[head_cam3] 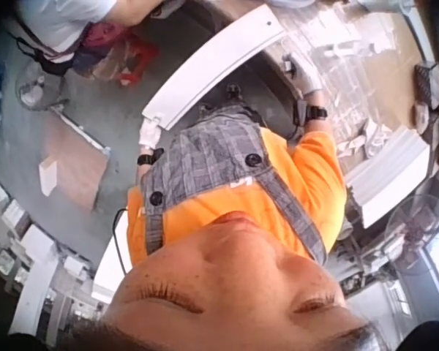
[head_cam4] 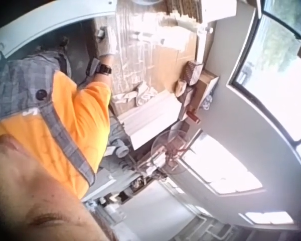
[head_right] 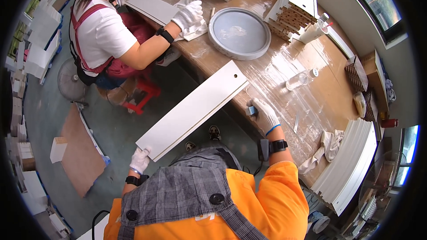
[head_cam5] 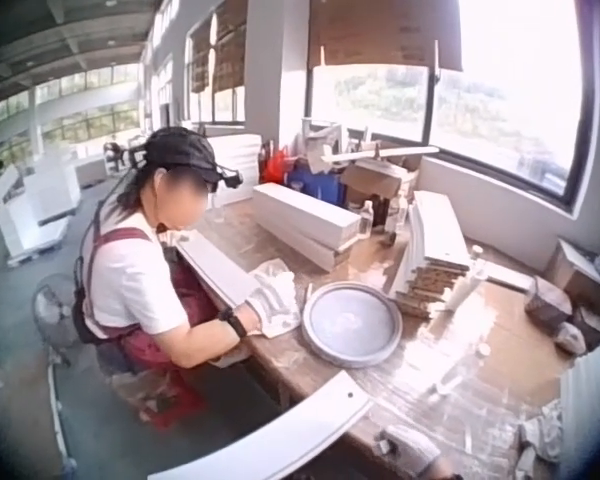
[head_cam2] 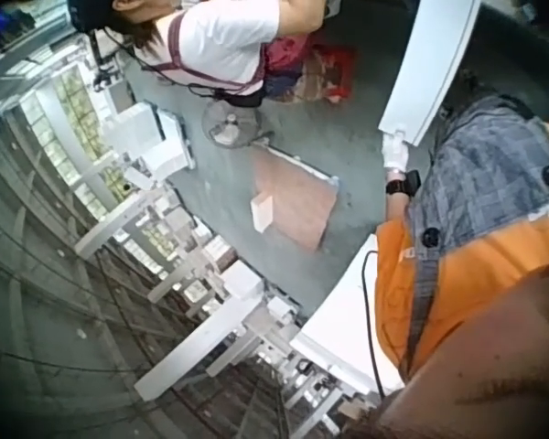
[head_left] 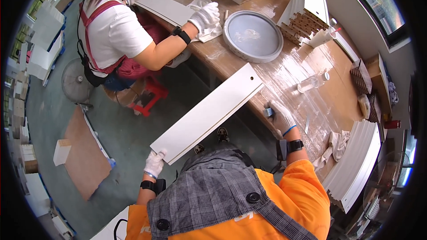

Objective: Sanding and wiping down white wooden furniture panels as part of a manufacturing process.

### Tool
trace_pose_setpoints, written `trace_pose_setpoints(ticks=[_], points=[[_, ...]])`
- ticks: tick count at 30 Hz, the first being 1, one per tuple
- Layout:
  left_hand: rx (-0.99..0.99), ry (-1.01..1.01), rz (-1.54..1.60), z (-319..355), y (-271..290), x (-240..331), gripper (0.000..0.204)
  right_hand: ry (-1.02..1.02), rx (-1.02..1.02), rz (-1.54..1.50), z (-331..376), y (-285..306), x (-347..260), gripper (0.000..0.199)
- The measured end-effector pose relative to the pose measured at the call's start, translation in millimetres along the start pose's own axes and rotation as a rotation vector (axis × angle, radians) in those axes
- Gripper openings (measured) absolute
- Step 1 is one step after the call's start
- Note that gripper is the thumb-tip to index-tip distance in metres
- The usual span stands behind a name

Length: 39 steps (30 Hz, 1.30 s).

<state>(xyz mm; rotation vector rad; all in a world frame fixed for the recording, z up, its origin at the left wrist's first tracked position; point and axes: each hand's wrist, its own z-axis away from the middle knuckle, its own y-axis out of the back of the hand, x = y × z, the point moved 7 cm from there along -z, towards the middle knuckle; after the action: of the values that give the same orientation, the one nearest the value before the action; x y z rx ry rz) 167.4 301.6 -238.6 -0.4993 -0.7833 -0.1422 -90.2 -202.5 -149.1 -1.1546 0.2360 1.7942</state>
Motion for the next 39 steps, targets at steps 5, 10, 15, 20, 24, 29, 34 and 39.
trace_pose_setpoints(ticks=[5, 10, 15, 20, 24, 29, 34, 39], points=[[-0.018, -0.086, -0.426, 8.8, -0.8, 26.8, 0.033, 0.075, -0.026, 0.342, 21.1, -3.2, 24.3, 0.02], [0.008, -0.124, -0.291, 15.6, 0.1, 31.1, 0.033, -0.144, -0.154, 0.092, 44.8, -39.2, 54.1, 0.034], [0.153, -0.214, -0.015, 11.8, -2.2, 25.1, 0.043, -0.269, -0.162, 0.248, 49.2, -56.3, 86.3, 0.031], [0.099, -0.269, 0.051, 12.0, -11.1, 26.4, 0.068, -0.316, -0.069, 0.018, 50.0, -44.5, 113.5, 0.024], [0.015, -0.469, -0.596, 22.1, -10.6, 30.2, 0.073, -0.296, -0.025, -0.145, 48.0, -42.5, 125.7, 0.02], [-0.117, -0.499, -0.79, 24.3, -11.3, 25.0, 0.076, -0.28, 0.014, -0.207, 48.3, -39.9, 132.0, 0.019], [-0.361, 0.022, 0.012, 32.4, -34.8, 21.3, 0.068, -0.299, -0.057, -0.216, 43.6, -33.6, 127.0, 0.017], [-0.156, 0.243, 0.09, 12.0, -46.9, 7.3, 0.045, -0.263, -0.145, -0.215, 15.0, -45.2, 121.4, 0.014]])
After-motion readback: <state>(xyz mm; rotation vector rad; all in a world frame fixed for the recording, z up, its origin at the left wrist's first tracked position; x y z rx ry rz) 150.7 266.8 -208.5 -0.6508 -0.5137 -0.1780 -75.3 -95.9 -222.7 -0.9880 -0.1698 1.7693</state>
